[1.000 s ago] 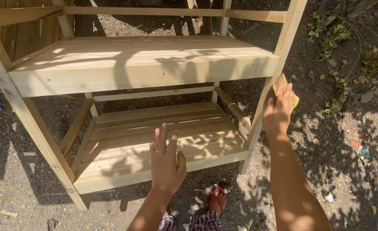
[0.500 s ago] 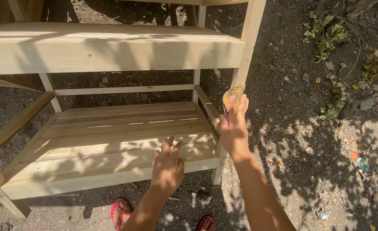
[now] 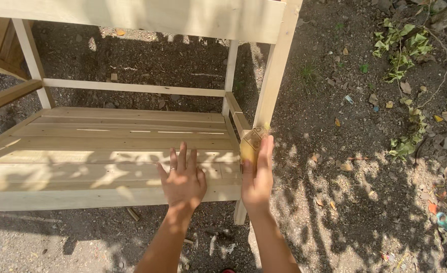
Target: The person sands a wooden shelf unit with a sheet of sandpaper, rubbing the shelf surfaces, edges, and frame rails by hand. They steady the unit with one hand while sanding different shelves and side rails, working around the frame.
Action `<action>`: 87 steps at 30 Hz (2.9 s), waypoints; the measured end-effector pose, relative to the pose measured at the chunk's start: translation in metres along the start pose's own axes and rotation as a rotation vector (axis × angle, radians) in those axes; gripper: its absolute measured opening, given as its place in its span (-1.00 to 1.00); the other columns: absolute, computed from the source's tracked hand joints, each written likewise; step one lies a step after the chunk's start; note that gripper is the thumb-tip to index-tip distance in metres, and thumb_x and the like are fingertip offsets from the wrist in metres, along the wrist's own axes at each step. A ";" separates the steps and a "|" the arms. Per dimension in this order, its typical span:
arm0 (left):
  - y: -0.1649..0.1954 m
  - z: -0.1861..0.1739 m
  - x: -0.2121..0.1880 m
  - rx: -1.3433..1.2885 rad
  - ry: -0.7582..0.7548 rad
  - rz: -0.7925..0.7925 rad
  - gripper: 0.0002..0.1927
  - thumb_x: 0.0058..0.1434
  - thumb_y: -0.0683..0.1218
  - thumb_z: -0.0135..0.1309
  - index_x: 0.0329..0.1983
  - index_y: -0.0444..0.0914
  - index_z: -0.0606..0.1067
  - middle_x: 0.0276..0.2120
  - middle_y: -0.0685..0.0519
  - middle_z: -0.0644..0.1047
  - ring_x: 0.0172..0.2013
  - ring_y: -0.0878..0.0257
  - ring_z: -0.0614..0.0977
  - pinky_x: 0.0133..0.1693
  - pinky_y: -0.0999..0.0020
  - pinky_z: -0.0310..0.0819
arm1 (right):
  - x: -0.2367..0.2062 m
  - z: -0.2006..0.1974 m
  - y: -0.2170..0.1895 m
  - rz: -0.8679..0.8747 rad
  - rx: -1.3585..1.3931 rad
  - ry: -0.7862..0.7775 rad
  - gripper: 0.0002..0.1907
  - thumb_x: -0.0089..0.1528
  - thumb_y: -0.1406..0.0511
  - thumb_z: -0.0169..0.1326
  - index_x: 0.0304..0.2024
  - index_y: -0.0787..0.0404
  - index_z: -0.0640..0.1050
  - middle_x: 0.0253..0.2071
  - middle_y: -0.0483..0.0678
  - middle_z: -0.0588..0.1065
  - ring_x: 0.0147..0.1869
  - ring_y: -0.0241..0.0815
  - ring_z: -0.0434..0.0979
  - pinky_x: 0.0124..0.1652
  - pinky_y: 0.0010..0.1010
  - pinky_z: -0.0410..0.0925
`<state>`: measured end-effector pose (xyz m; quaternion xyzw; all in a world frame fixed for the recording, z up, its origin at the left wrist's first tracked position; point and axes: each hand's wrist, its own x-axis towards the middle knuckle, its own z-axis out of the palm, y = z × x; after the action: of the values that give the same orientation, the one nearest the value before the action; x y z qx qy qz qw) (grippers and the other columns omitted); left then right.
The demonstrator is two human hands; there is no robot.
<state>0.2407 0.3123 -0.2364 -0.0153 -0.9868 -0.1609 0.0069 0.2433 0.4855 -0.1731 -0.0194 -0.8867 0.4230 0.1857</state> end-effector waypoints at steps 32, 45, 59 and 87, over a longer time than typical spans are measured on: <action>0.016 -0.022 0.004 0.044 0.243 0.041 -0.33 0.17 0.08 -0.15 0.39 -0.16 0.30 0.46 -0.21 0.09 0.44 -0.13 0.10 0.21 -0.08 0.31 | 0.003 -0.012 0.016 -0.206 -0.375 0.294 -0.86 0.13 0.34 0.29 -0.34 0.21 0.56 -0.22 -0.03 0.46 -0.18 0.00 0.55 -0.20 -0.21 0.43; 0.034 -0.061 0.009 0.142 -0.254 -0.095 -0.33 0.31 0.11 -0.30 0.51 -0.06 0.05 0.52 -0.17 -0.19 0.47 -0.21 -0.13 0.21 -0.17 0.27 | 0.018 0.016 0.048 -0.360 -0.031 0.232 -0.21 0.35 0.32 -0.06 0.53 0.40 -0.08 0.34 0.50 0.20 0.29 0.40 0.34 0.17 0.01 0.29; 0.030 -0.070 0.017 0.173 -0.345 0.018 -0.26 0.29 0.12 -0.19 0.55 -0.06 0.03 0.55 -0.12 -0.19 0.53 -0.02 -0.19 0.40 -0.20 -0.15 | 0.112 0.009 -0.006 0.089 -0.338 0.194 -0.62 0.39 0.17 -0.12 0.04 0.35 0.19 -0.29 0.39 0.55 -0.17 0.50 0.56 -0.12 0.22 0.37; 0.018 -0.028 0.017 0.111 0.196 0.214 -0.08 0.12 0.15 -0.13 0.59 0.01 -0.04 0.58 -0.06 -0.16 0.47 0.00 -0.11 0.31 -0.42 -0.19 | 0.206 0.009 -0.011 -0.108 -0.288 0.346 -0.46 0.39 0.21 -0.05 0.25 0.37 0.10 0.01 0.41 0.45 -0.02 0.46 0.53 -0.08 0.13 0.39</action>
<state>0.2242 0.3209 -0.2033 -0.1040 -0.9815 -0.1053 0.1211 0.0501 0.5113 -0.1055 -0.0706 -0.8925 0.2721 0.3528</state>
